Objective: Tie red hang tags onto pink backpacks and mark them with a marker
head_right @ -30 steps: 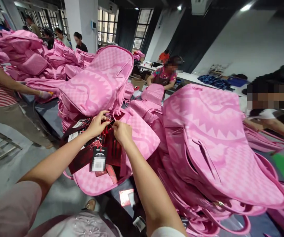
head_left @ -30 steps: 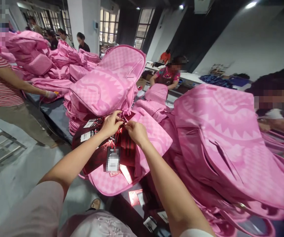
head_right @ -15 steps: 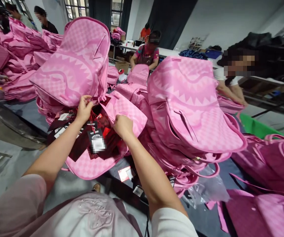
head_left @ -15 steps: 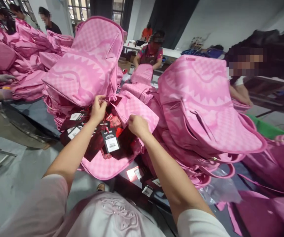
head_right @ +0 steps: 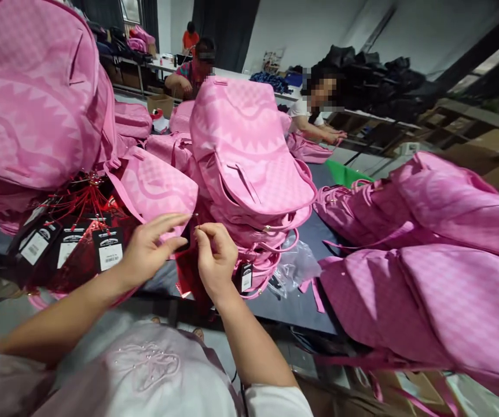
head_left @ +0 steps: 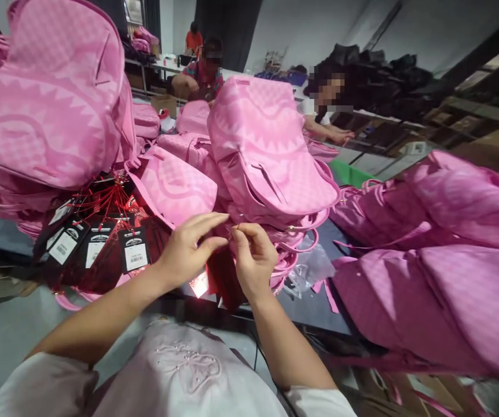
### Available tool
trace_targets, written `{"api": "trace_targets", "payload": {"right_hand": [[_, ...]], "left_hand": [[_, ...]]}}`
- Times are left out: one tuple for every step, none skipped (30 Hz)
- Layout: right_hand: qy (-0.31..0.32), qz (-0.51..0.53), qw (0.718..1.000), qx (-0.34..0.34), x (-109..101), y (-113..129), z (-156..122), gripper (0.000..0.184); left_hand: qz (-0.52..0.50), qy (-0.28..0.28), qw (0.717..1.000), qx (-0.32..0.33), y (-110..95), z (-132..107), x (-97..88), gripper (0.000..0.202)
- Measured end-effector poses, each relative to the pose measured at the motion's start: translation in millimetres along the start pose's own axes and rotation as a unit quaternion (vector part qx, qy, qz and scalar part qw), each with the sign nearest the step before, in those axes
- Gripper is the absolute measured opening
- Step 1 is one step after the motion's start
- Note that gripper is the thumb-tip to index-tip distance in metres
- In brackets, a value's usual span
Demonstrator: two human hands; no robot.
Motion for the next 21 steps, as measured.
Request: {"api": "trace_targets", "payload": {"right_hand": [[0.019, -0.005, 1.000, 0.005, -5.9, -0.8, -4.9, 0.013], [0.037, -0.003, 0.999, 0.017, -10.9, -3.2, -10.1, 0.014], [0.045, 0.008, 0.998, 0.033, -15.9, -7.2, -16.1, 0.014], [0.046, 0.022, 0.997, 0.052, -20.9, -12.6, -22.8, 0.014], [0.045, 0.036, 0.996, 0.071, -25.5, -19.3, -29.8, 0.015], [0.051, 0.048, 0.993, 0.090, -29.4, -26.9, -36.3, 0.015], [0.063, 0.059, 0.990, 0.108, -32.6, -35.2, -41.6, 0.016], [0.080, 0.063, 0.987, 0.121, -35.8, -43.4, -44.8, 0.018], [0.091, 0.050, 0.987, 0.125, -40.1, -51.0, -44.8, 0.020], [0.095, 0.014, 0.988, 0.118, -45.6, -57.1, -41.1, 0.020], [0.095, -0.048, 0.989, 0.101, -51.6, -61.9, -33.7, 0.021], [0.098, -0.133, 0.983, 0.084, -56.7, -65.9, -23.5, 0.023], [0.110, -0.229, 0.964, 0.074, -60.2, -70.2, -11.4, 0.028], [0.132, -0.324, 0.934, 0.074, -62.1, -75.4, 1.0, 0.033], [0.163, -0.406, 0.895, 0.083, -63.1, -81.7, 12.2, 0.037], [0.194, -0.469, 0.856, 0.097, -64.3, -88.4, 21.0, 0.036], [0.217, -0.509, 0.826, 0.108, -66.4, -94.4, 26.5, 0.033], [0.228, -0.525, 0.813, 0.109, -69.5, -99.0, 28.8, 0.030], [0.227, -0.517, 0.819, 0.100, -73.4, -102.1, 28.1, 0.029], [0.213, -0.488, 0.842, 0.083, -78.3, -104.1, 25.1, 0.029], [0.187, -0.443, 0.875, 0.063, -84.5, -105.5, 20.8, 0.028]], "left_hand": [[-0.041, 0.003, 0.999, 0.008, -1.9, -0.3, 21.0, 0.021], [-0.079, -0.003, 0.997, 0.006, -0.8, -1.0, 38.9, 0.017], [-0.114, -0.012, 0.993, -0.006, 2.6, -2.3, 54.0, 0.013], [-0.146, -0.022, 0.989, -0.026, 7.7, -4.3, 66.7, 0.010], [-0.178, -0.030, 0.982, -0.052, 13.9, -7.0, 77.6, 0.008], [-0.209, -0.035, 0.974, -0.080, 20.4, -9.9, 86.9, 0.008], [-0.236, -0.037, 0.965, -0.108, 27.3, -12.9, 95.1, 0.009], [-0.254, -0.040, 0.957, -0.134, 34.0, -15.5, 101.7, 0.012], [-0.259, -0.047, 0.952, -0.154, 40.5, -17.3, 106.5, 0.015], [-0.254, -0.058, 0.951, -0.169, 47.2, -18.0, 109.8, 0.017], [-0.239, -0.069, 0.951, -0.181, 54.0, -17.5, 112.1, 0.019], [-0.217, -0.077, 0.954, -0.192, 61.0, -15.7, 113.9, 0.020], [-0.191, -0.078, 0.957, -0.202, 68.1, -12.5, 115.9, 0.020], [-0.160, -0.068, 0.962, -0.210, 74.9, -8.1, 118.7, 0.019], [-0.127, -0.051, 0.967, -0.214, 81.3, -2.9, 122.1, 0.018], [-0.092, -0.034, 0.972, -0.212, 86.6, 2.9, 125.5, 0.017], [-0.056, -0.021, 0.977, -0.205, 90.9, 8.7, 128.6, 0.016], [-0.024, -0.013, 0.980, -0.195, 94.1, 14.4, 131.5, 0.017], [0.003, -0.007, 0.983, -0.184, 96.3, 19.7, 134.3, 0.019], [0.022, 0.000, 0.985, -0.173, 97.6, 24.7, 137.5, 0.021], [0.036, 0.009, 0.986, -0.164, 98.2, 29.4, 140.9, 0.023]]}}
Point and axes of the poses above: each hand's wrist, its own z-axis towards the middle knuckle, its own x-axis out of the palm, y = z × x, the point moved 5 cm from there along z, towards the middle knuckle, and after that the axes turned 9 degrees about y, right-handed, at the moved point
